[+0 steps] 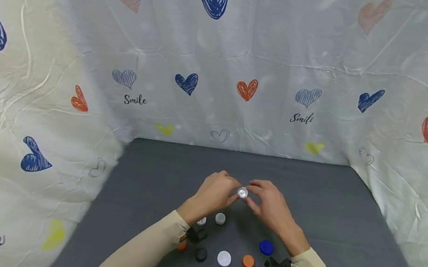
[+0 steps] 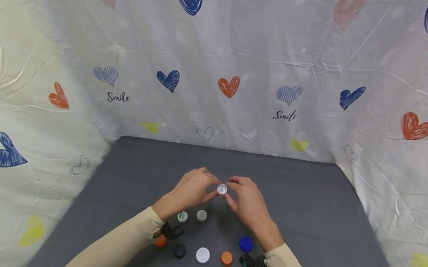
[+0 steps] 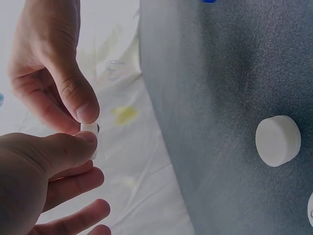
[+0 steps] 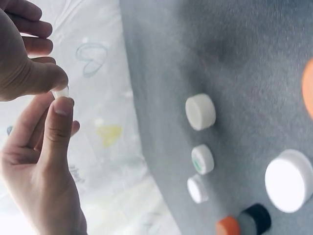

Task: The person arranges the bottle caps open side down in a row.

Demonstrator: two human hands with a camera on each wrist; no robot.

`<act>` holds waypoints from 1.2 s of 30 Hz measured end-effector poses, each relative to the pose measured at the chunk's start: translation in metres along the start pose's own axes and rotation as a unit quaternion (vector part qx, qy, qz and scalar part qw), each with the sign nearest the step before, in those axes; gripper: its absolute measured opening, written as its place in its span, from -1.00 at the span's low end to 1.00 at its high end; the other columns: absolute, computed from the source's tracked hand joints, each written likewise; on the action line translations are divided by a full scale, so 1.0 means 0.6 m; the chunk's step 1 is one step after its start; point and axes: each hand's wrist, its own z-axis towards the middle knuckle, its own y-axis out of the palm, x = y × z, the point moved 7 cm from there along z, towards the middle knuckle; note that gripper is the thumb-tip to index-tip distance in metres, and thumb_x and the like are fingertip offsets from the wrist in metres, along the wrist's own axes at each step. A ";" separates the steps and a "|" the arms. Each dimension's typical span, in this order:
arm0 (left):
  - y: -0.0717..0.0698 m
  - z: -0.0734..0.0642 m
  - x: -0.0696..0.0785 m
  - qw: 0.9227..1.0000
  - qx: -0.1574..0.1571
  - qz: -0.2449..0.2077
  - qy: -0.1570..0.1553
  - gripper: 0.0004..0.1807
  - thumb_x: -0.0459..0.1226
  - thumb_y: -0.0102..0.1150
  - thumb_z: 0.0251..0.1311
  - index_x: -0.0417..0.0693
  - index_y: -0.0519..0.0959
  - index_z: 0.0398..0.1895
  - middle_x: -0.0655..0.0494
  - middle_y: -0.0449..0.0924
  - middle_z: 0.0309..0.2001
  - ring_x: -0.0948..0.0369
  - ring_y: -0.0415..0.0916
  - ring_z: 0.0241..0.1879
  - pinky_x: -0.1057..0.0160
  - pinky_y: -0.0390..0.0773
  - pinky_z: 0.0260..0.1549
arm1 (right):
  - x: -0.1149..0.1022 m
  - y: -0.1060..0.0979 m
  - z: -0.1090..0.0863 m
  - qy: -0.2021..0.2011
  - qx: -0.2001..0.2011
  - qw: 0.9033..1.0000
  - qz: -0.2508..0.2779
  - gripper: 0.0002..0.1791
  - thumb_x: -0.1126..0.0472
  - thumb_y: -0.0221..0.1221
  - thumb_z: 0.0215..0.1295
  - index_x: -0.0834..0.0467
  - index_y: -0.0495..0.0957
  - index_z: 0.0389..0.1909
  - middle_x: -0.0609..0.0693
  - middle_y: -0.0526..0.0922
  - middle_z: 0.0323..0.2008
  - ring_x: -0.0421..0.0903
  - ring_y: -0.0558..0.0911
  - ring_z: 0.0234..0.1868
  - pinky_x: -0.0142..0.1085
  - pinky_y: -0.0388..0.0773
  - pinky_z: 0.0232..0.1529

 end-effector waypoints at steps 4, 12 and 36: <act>-0.014 -0.015 -0.004 1.000 0.008 0.000 -0.001 -0.75 0.01 0.34 0.25 0.19 0.76 -0.09 0.32 0.77 -0.20 0.19 0.63 -0.14 0.17 0.64 -0.15 | -0.017 -0.004 0.002 -0.013 0.009 1.000 0.007 -0.68 0.08 0.44 0.19 0.09 0.74 -0.06 0.09 0.67 0.05 0.05 0.62 0.09 0.02 0.61 0.01; -0.027 -0.045 -0.010 1.000 0.029 -0.003 0.000 -0.74 -0.01 0.38 0.21 0.16 0.76 -0.09 0.29 0.77 -0.16 0.19 0.63 -0.12 0.18 0.64 -0.14 | -0.041 0.003 -0.001 -0.031 0.026 0.999 0.022 -0.67 0.08 0.44 0.18 0.11 0.74 -0.05 0.07 0.67 0.04 0.03 0.62 0.08 -0.02 0.63 0.01; -0.026 -0.074 -0.015 0.998 0.054 -0.007 -0.002 -0.64 -0.07 0.42 0.16 0.10 0.71 0.02 0.22 0.73 -0.02 0.19 0.61 -0.04 0.17 0.63 -0.11 | -0.052 0.013 -0.008 -0.033 0.048 0.997 0.047 -0.65 0.09 0.46 0.15 0.13 0.74 -0.06 0.04 0.69 0.01 -0.01 0.63 0.05 -0.04 0.63 0.02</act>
